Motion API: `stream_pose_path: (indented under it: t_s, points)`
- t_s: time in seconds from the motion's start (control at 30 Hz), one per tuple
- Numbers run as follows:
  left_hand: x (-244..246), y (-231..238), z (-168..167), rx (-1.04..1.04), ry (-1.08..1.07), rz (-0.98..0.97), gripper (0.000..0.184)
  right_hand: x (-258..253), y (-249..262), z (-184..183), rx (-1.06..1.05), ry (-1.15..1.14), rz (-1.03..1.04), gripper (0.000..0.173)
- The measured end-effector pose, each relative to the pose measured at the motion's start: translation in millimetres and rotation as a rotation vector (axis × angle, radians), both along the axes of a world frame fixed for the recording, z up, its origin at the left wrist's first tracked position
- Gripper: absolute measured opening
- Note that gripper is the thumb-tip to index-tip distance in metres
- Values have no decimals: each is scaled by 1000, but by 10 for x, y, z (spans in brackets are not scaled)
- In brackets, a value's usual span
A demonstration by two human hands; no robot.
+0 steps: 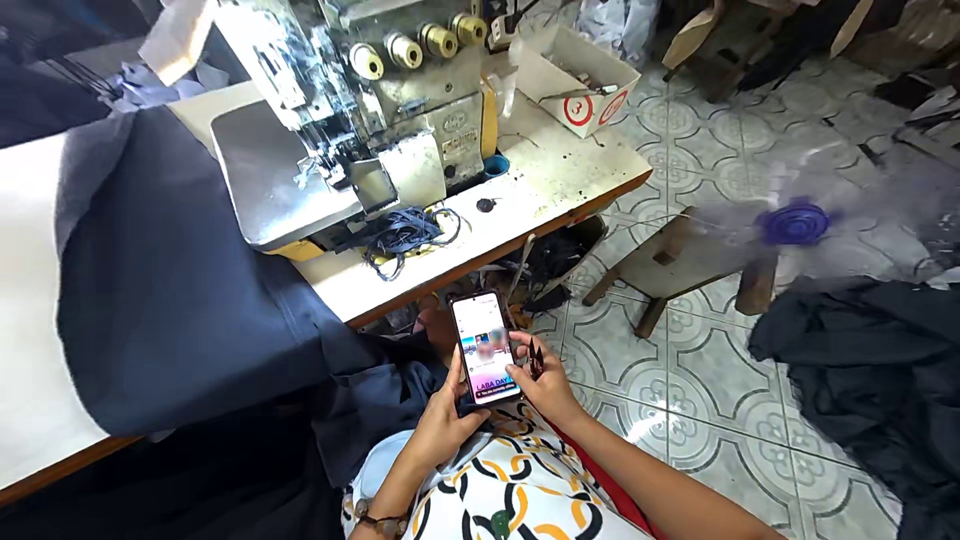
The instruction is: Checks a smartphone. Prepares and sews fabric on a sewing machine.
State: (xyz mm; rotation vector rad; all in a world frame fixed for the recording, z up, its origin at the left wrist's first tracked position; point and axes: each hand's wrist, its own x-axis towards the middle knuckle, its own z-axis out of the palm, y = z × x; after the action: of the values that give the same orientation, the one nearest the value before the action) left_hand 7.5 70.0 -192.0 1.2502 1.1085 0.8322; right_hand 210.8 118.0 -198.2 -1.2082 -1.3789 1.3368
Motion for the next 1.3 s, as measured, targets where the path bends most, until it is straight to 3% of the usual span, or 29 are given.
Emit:
stream_pose_path:
  t_s: [0.23, 0.47, 0.63, 0.77, 0.87, 1.03, 1.3]
  points:
    - [3, 48, 79, 106, 119, -109, 99, 132, -31, -13, 23, -55, 17, 51]
    - [69, 124, 88, 71, -119, -43, 100, 299, -142, 133, -42, 94, 164, 70]
    - [161, 285, 215, 33, -150, -98, 102, 427, -164, 160, -218, 337, 183, 44]
    - [226, 371, 372, 52, -77, -78, 113, 576, 35, 351, -311, 543, 101, 42]
    - [170, 364, 338, 64, -6, -28, 109, 813, 428, 768, -255, 418, -55, 39]
    - [50, 242, 276, 7, 40, 26, 83, 1328, 1500, 1544, -172, 81, -395, 35]
    - [7, 257, 316, -37, 25, 103, 62, 1626, 3300, 2067, -112, 30, -392, 27]
